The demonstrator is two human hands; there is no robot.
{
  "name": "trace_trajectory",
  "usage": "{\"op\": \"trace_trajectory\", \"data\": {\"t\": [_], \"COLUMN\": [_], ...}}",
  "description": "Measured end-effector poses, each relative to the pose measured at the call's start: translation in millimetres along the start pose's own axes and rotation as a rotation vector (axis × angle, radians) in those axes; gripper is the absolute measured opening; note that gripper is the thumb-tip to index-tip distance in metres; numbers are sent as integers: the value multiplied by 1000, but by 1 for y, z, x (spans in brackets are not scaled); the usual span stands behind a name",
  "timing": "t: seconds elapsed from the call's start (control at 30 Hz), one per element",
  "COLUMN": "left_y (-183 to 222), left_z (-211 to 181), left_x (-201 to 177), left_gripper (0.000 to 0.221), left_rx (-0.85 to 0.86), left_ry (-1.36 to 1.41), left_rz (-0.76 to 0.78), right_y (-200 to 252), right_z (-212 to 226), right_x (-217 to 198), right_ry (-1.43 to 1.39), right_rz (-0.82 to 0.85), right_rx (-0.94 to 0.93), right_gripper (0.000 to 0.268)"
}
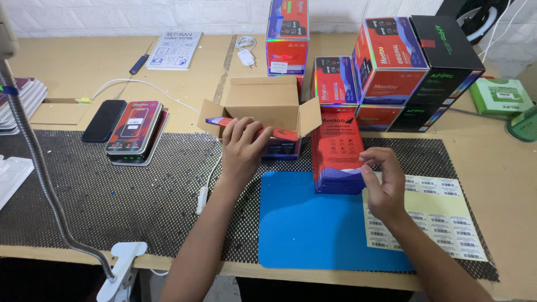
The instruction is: The person peels the protective plastic film from several smartphone screens and places them into red packaging sleeves.
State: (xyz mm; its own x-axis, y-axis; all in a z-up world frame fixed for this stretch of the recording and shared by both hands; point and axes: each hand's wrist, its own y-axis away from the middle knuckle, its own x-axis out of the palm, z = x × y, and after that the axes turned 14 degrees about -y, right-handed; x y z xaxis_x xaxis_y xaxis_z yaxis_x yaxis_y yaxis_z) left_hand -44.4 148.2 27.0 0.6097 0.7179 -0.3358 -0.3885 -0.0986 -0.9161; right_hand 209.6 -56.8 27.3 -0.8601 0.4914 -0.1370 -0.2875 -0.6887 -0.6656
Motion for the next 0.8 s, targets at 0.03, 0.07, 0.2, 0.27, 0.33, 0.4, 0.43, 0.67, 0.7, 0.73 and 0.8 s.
{"op": "trace_trajectory", "data": {"t": [0.03,0.07,0.2,0.27,0.33,0.4,0.43,0.67,0.7,0.73,0.8], "left_y": [1,2,11,8,10,14,13,11,11,14,20], "left_z": [0,-1,1,-1,-6,-8,-10,-11,-11,-11,-11], "left_x": [1,2,12,6,5,10,9,3,2,5,10], "left_gripper": [16,19,35,44,55,55,55,45,47,47,35], "left_rx": [0,-4,-6,-8,-15,-42,-41,-133,-136,-135,-135], "left_ry": [4,21,52,67,84,64,70,159,170,172,147], "left_rz": [0,60,227,271,314,389,389,448,476,477,400], "right_y": [-1,-2,-3,-5,-5,-7,-7,-4,-4,-4,-4], "right_z": [0,0,-4,-6,-8,-9,-14,-31,-31,-33,-37], "right_x": [0,-1,-2,-1,-2,-3,-4,-7,-7,-8,-11], "right_ry": [3,16,29,41,58,137,141,364,340,341,330], "right_rz": [-2,0,-5,-12,-15,-41,-44,54,66,65,22], "right_rx": [1,2,40,49,59,171,173,344,413,414,408], "right_gripper": [18,18,19,20,21,23,23,47,49,49,39]}}
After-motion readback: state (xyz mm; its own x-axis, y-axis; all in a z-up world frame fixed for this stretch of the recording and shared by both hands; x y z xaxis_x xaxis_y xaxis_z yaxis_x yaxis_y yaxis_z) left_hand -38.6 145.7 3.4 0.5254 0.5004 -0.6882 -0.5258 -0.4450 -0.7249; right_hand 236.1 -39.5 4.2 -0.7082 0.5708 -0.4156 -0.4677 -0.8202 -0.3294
